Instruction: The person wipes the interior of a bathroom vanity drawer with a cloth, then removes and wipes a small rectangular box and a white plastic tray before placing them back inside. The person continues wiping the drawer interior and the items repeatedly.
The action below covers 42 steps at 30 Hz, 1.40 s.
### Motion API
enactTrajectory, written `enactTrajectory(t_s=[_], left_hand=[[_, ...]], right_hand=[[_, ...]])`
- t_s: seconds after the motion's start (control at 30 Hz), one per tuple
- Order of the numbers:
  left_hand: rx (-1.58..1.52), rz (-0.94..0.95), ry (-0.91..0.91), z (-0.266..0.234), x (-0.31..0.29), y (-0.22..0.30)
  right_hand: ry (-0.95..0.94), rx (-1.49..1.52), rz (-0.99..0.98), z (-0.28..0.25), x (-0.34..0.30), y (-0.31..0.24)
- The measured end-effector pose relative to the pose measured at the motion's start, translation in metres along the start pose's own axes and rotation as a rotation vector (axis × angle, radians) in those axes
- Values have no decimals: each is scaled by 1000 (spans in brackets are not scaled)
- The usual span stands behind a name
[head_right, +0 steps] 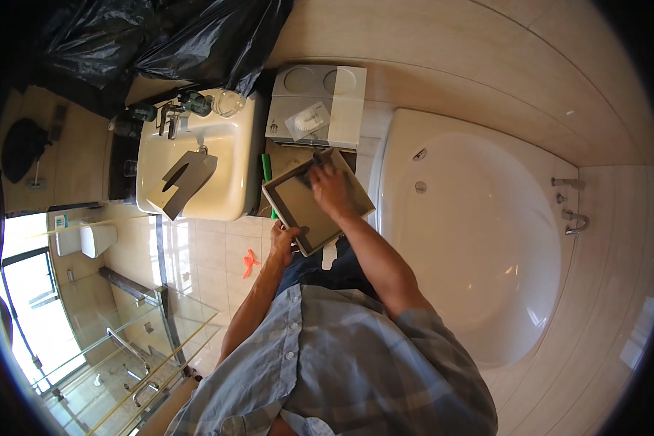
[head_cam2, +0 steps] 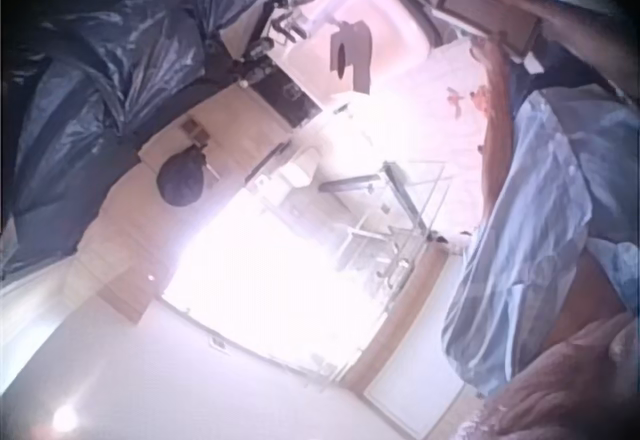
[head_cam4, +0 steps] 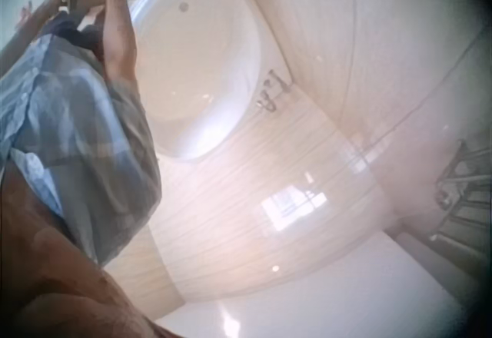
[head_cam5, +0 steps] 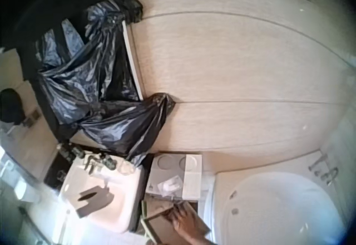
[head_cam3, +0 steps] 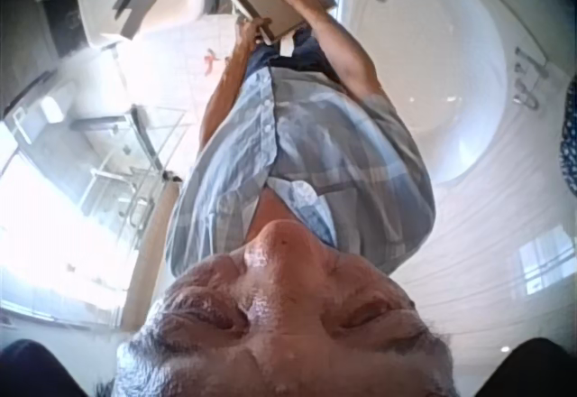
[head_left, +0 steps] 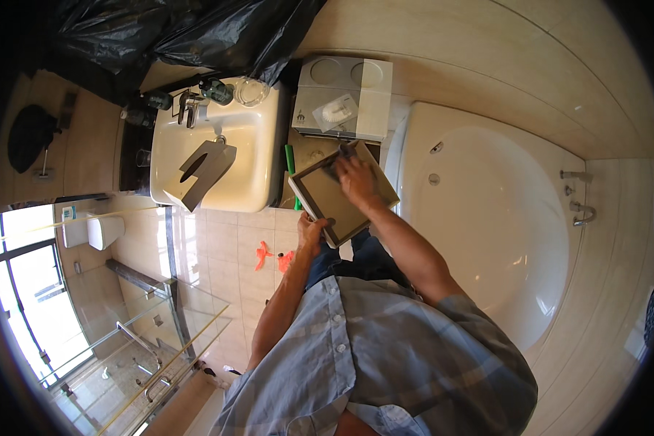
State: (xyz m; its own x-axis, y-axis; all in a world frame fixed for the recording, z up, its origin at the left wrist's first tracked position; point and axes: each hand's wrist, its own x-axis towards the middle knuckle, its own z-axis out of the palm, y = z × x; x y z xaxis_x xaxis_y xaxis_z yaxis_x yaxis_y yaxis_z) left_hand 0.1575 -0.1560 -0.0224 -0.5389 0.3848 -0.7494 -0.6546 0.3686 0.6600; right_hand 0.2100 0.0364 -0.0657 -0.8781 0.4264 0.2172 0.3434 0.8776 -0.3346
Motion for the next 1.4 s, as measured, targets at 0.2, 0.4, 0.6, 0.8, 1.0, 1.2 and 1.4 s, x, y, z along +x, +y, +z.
enactTrajectory(t_s=[0.2, 0.4, 0.6, 0.8, 1.0, 1.2, 1.4], left_hand=[[-179, 296, 142, 16, 16, -4], [-195, 327, 218, 16, 23, -19], [-235, 279, 213, 21, 10, -7], [-256, 299, 194, 20, 7, -6], [-51, 367, 237, 18, 14, -5], [-319, 265, 128, 4, 12, -3], [-277, 292, 155, 7, 6, -4]], right_hand=[[-140, -161, 141, -11, 12, 31], [-180, -100, 200, -17, -28, 23], [-474, -42, 389, -66, -62, -2], [-513, 17, 336, -45, -67, -13], [-630, 212, 291, -68, -47, -66], [-507, 461, 235, -30, -46, -87], [51, 126, 336, -46, -22, -25]])
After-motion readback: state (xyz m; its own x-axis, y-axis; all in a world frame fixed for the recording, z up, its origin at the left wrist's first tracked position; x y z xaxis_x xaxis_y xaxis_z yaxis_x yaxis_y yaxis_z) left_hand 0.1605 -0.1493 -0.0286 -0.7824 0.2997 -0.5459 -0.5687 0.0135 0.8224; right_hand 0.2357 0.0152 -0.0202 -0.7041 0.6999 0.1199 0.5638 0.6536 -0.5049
